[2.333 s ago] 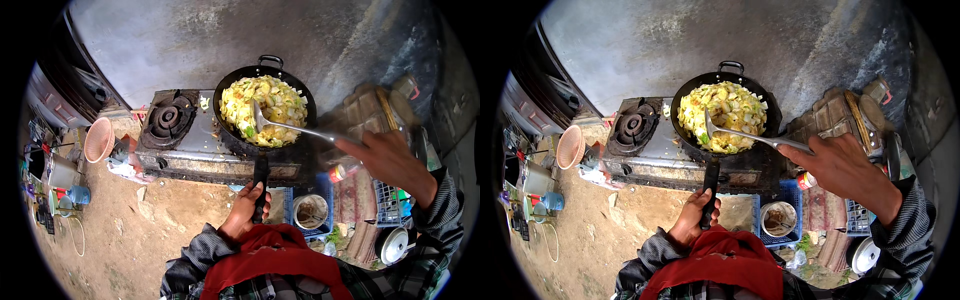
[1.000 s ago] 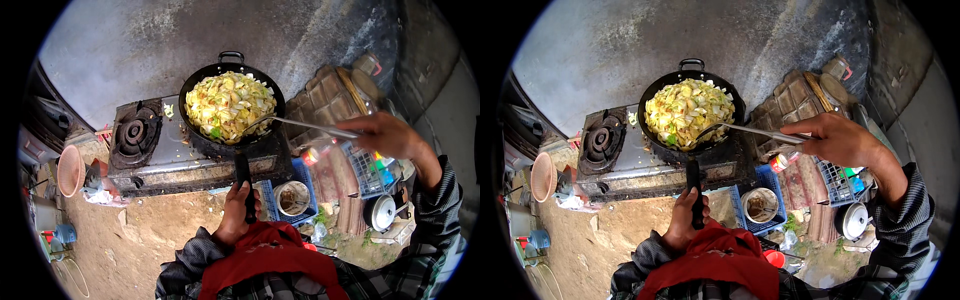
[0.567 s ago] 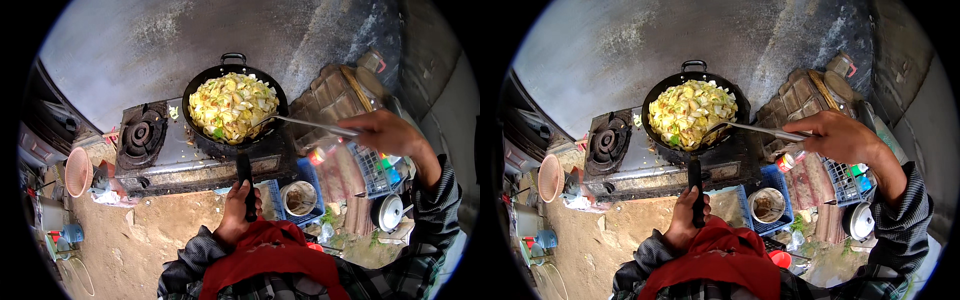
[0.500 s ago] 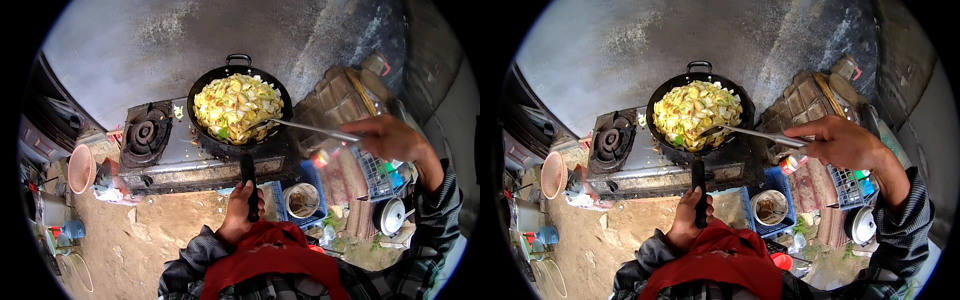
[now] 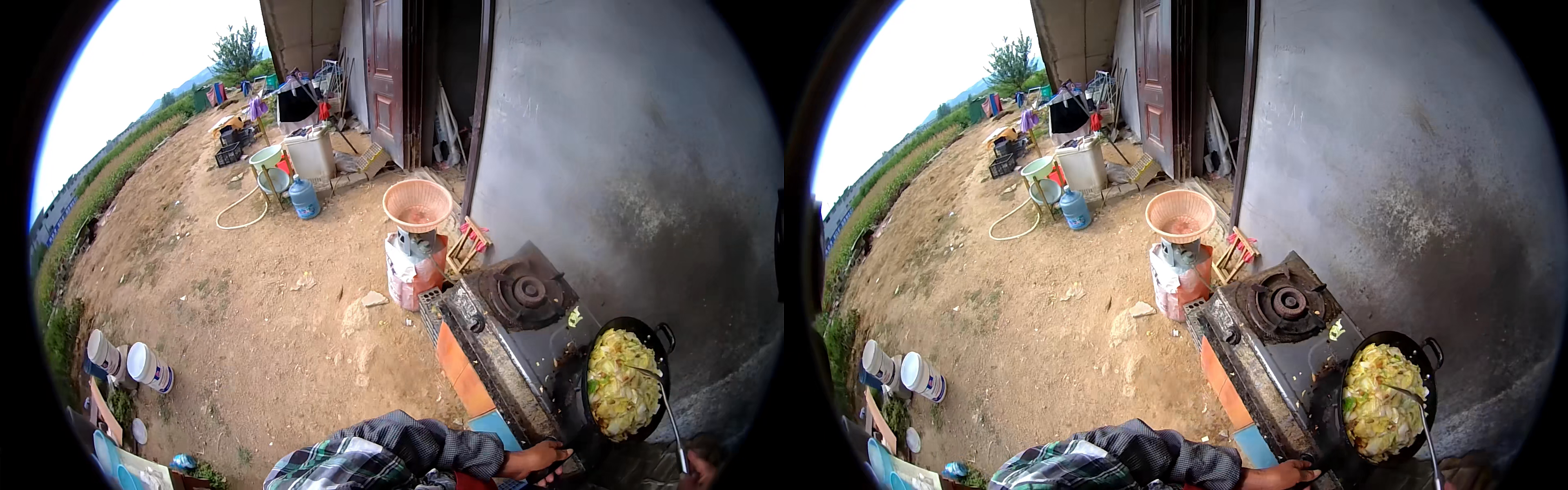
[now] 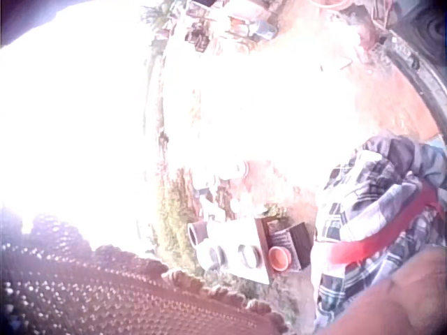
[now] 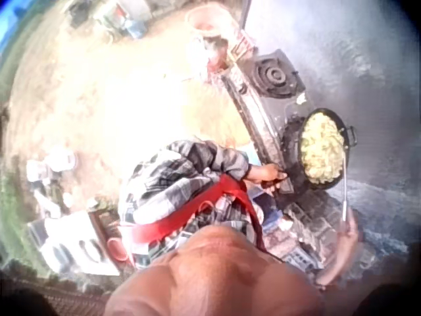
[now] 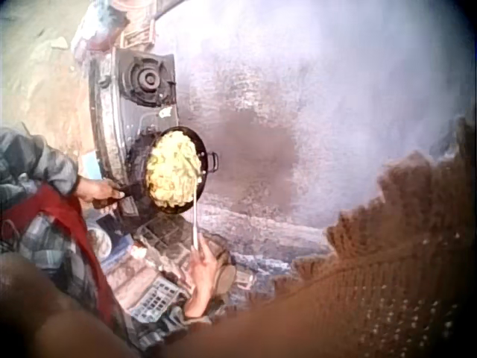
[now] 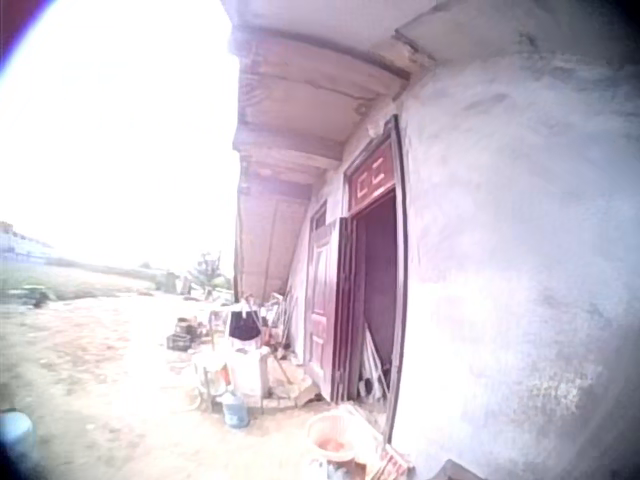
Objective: The person cooks chopped cabbage in a frying pan on a portable gas stove. They stir the cabbage with a metal spatula, add more cabbage from a colander, and pour water from a red scoop into the pan. The person continues to stir the mixture as it cooks.
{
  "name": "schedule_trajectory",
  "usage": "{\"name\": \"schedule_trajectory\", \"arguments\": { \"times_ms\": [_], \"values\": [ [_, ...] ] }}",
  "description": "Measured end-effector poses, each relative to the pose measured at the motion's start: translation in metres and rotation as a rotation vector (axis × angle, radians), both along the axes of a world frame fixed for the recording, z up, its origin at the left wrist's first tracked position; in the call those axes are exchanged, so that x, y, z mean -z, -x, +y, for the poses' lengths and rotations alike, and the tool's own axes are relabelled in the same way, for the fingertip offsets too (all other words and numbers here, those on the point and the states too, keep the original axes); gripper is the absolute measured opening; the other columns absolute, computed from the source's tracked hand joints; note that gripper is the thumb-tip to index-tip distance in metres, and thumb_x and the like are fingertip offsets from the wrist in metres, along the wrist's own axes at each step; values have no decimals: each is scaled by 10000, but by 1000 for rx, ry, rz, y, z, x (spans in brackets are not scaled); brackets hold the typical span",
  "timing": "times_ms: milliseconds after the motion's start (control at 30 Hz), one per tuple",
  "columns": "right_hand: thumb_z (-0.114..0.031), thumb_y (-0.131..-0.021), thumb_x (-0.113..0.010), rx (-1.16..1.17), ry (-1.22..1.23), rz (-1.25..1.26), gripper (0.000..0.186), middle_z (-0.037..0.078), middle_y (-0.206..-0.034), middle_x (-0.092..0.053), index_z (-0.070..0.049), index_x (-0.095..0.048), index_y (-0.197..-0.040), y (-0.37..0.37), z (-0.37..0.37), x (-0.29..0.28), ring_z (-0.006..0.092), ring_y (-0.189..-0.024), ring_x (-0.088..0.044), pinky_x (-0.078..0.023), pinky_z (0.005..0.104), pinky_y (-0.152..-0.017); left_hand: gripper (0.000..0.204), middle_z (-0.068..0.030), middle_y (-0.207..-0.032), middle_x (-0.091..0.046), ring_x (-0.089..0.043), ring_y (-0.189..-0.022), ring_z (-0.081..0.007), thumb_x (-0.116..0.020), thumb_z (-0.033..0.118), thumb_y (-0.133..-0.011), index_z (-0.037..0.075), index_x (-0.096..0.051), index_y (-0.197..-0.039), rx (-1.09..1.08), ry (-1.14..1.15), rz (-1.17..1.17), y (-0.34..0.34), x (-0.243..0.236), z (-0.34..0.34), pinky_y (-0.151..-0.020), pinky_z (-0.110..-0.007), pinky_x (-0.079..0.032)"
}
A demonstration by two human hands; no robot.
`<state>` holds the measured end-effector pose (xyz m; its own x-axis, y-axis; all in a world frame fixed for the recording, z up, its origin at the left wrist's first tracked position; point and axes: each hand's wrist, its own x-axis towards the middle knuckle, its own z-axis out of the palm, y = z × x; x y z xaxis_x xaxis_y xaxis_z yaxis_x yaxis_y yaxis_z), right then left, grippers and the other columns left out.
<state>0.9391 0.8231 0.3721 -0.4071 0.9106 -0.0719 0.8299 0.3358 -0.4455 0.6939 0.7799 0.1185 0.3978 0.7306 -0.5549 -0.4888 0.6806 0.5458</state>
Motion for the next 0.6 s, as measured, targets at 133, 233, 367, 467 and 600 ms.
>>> {"name": "schedule_trajectory", "arguments": {
  "times_ms": [133, 233, 367, 467, 600],
  "values": [
    [-171, -844, -573, 6, -169, -338, 442, 119, -953, -661, -160, -487, -1277, 22, 57, 35, 319, -796, -621, -460, 413, -723, 397, -76, -603, -589, -523, -416, -174, -417, 345, -949, 51, -588, -746, 30, -142, 146, -2, -7, -7, -363, -296, -409],
    [79, -722, -518, -200, -427, 69, 405, 180, -825, -633, 11, -587, -1116, 26, 104, 89, 248, -684, -614, -475, 341, -597, 380, -69, -618, -587, -527, -434, -166, -416, 331, -951, 37, -578, -772, -55, -164, 71, -4, -3, -8, -356, -286, -398],
    [76, -704, -538, -63, -317, -83, 443, 225, -859, -610, 20, -567, -1142, 32, 121, 120, 338, -764, -592, -458, 384, -676, 353, -75, -659, -597, -531, -445, -179, -416, 352, -949, 49, -573, -858, -55, -197, 144, -14, 17, -2, -360, -302, -401],
    [-279, -853, -571, 12, 8, -585, 465, 229, -1080, -591, -110, -485, -1277, 43, 83, 88, 233, -928, -611, -468, 397, -780, 444, -30, -673, -488, -427, -444, -120, -409, 318, -959, 35, -292, -1281, 63, -196, -43, -6, 3, -2, -354, -272, -379],
    [2, -764, -563, -215, -250, -114, 455, 225, -698, -554, -26, -515, -1215, 35, 50, 118, 359, -605, -542, -416, 440, -572, 281, -12, -702, -540, -460, -413, -89, -442, 279, -951, 70, -434, -1138, -104, -93, 60, 2, -22, -15, -317, -232, -354]
  ]
}}
